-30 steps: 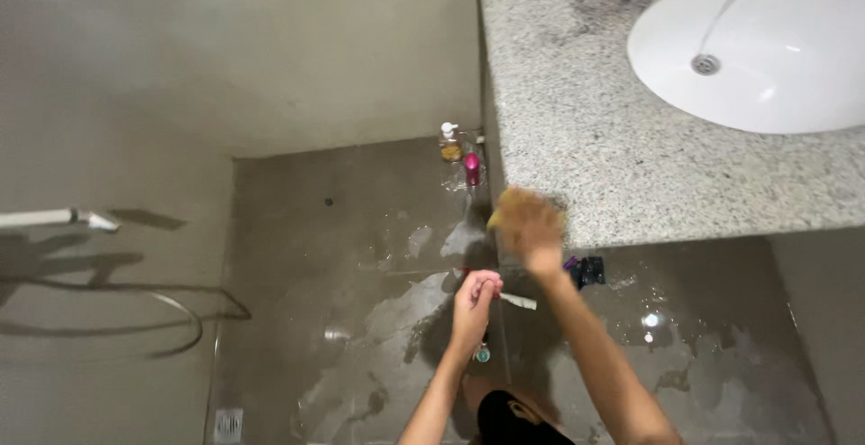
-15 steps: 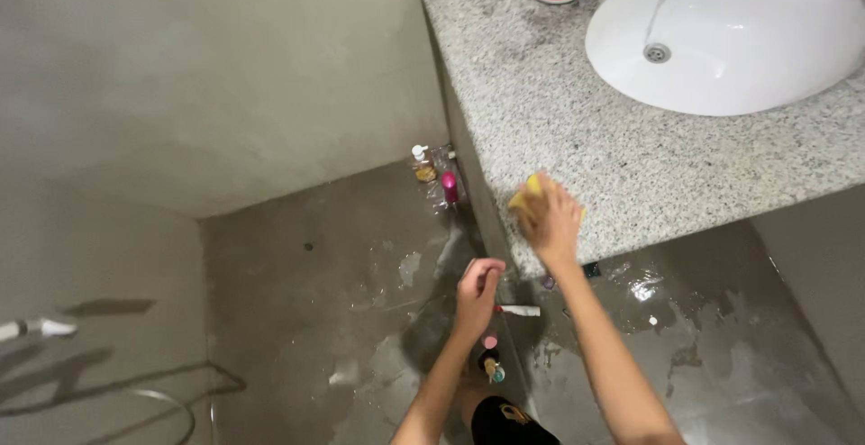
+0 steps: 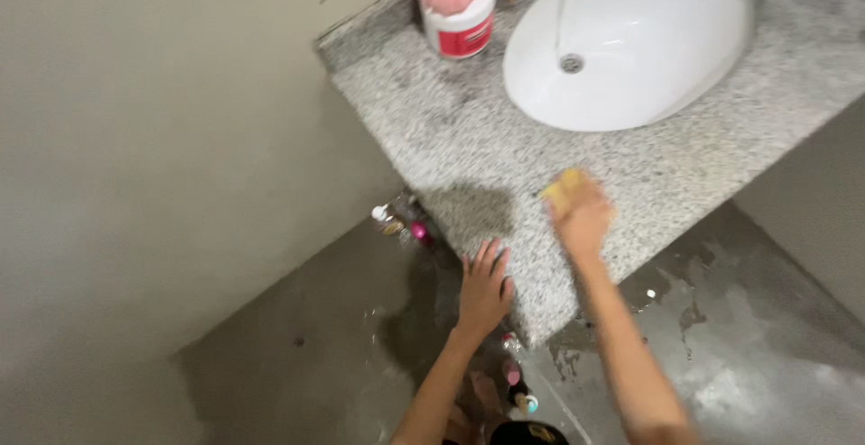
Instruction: The person cleans a bathroom counter by hand using a yellow sponge, applying soap from a bottle, scrubbing the granite surface and backsplash, and rinsing the sponge in the sink.
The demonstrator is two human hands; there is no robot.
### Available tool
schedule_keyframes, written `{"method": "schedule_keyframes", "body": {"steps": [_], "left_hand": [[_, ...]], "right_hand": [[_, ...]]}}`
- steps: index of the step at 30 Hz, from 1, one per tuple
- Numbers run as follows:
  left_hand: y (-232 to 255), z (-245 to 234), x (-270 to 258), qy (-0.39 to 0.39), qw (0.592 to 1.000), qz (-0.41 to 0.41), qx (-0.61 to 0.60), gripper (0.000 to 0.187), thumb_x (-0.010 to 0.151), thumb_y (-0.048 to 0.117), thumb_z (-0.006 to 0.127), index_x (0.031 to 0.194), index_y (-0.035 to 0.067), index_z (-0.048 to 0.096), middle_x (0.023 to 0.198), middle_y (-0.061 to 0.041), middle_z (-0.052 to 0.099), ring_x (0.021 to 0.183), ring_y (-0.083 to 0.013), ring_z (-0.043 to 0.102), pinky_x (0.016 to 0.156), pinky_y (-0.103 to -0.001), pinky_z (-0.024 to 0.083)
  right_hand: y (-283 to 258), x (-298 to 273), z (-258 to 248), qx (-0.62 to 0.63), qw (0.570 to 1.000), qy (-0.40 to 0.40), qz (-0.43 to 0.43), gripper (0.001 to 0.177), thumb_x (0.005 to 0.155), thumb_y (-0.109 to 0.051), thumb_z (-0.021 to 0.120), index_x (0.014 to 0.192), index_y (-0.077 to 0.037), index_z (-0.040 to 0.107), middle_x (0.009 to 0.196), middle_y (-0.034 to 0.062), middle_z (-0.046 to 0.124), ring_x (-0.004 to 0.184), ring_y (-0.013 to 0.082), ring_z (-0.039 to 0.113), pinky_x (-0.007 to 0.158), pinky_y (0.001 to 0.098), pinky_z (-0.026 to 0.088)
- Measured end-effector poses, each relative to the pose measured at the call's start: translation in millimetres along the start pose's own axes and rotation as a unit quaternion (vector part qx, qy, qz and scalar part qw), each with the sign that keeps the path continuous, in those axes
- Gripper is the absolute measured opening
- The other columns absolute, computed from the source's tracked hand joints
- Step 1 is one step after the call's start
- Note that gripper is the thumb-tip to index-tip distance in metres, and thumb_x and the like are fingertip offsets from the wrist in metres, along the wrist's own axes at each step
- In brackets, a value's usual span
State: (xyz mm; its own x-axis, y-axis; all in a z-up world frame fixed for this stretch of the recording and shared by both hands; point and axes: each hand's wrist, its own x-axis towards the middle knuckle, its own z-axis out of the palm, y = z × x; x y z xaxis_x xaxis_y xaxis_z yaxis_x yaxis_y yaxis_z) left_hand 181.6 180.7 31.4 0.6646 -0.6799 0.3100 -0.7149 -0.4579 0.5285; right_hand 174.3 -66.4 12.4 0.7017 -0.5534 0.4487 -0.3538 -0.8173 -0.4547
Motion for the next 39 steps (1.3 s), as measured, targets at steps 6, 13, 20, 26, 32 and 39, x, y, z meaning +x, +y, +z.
{"method": "schedule_keyframes", "body": {"steps": [6,13,20,26,32,39], "left_hand": [[-50,-4,42,-0.017,0.998,0.05,0.024,0.058,0.098,0.026,0.061,0.149,0.003,0.048,0.16,-0.018,0.042,0.148,-0.036,0.039,0.121,-0.063,0.023],[-106,-36,112,-0.026,0.995,0.093,0.018,0.063,0.097,0.032,0.064,0.15,0.003,0.048,0.16,-0.018,0.043,0.148,-0.0356,0.038,0.12,-0.062,0.022],[-157,-62,181,-0.06,0.994,0.09,0.023,0.062,0.095,0.031,0.064,0.15,0.007,0.05,0.157,-0.015,0.045,0.147,-0.0352,0.039,0.12,-0.064,0.021],[-199,-82,211,-0.058,0.99,0.124,0.02,0.059,0.098,0.032,0.064,0.151,0.01,0.051,0.155,-0.015,0.047,0.146,-0.0352,0.04,0.12,-0.064,0.02],[-225,-76,248,-0.029,0.992,0.125,0.018,0.054,0.098,0.029,0.061,0.148,0.011,0.052,0.156,-0.016,0.046,0.147,-0.034,0.041,0.122,-0.064,0.02],[-260,-87,275,-0.1,0.99,0.091,0.034,0.053,0.101,0.029,0.051,0.151,0.01,0.048,0.161,-0.016,0.041,0.149,-0.0352,0.035,0.119,-0.064,0.019]], "right_hand": [[-36,-79,-66,0.157,0.965,-0.195,0.082,0.043,0.087,-0.036,0.067,0.126,-0.017,0.072,0.134,0.0062,0.069,0.124,0.027,0.063,0.11,0.0432,0.051],[24,38,-3,-0.206,0.965,0.051,0.154,0.046,0.103,-0.038,0.061,0.145,-0.019,0.06,0.156,0.0172,0.049,0.136,0.0426,0.049,0.112,0.058,0.036],[-137,27,90,-0.154,0.981,-0.114,0.037,0.076,0.08,-0.047,0.069,0.145,-0.014,0.048,0.151,0.0173,0.044,0.125,0.0485,0.047,0.103,0.0599,0.039],[-93,62,60,-0.122,0.988,-0.063,0.073,0.047,0.094,-0.034,0.063,0.14,-0.023,0.057,0.152,0.0124,0.05,0.135,0.0358,0.051,0.11,0.0554,0.039],[-130,139,149,-0.12,0.967,-0.145,0.173,0.045,0.099,-0.04,0.062,0.138,-0.017,0.056,0.144,0.0106,0.056,0.133,0.0353,0.055,0.111,0.0489,0.043],[-132,177,144,-0.083,0.948,-0.269,0.146,0.077,0.086,-0.042,0.069,0.151,-0.01,0.044,0.15,0.0161,0.044,0.132,0.0383,0.046,0.112,0.045,0.039]]}}
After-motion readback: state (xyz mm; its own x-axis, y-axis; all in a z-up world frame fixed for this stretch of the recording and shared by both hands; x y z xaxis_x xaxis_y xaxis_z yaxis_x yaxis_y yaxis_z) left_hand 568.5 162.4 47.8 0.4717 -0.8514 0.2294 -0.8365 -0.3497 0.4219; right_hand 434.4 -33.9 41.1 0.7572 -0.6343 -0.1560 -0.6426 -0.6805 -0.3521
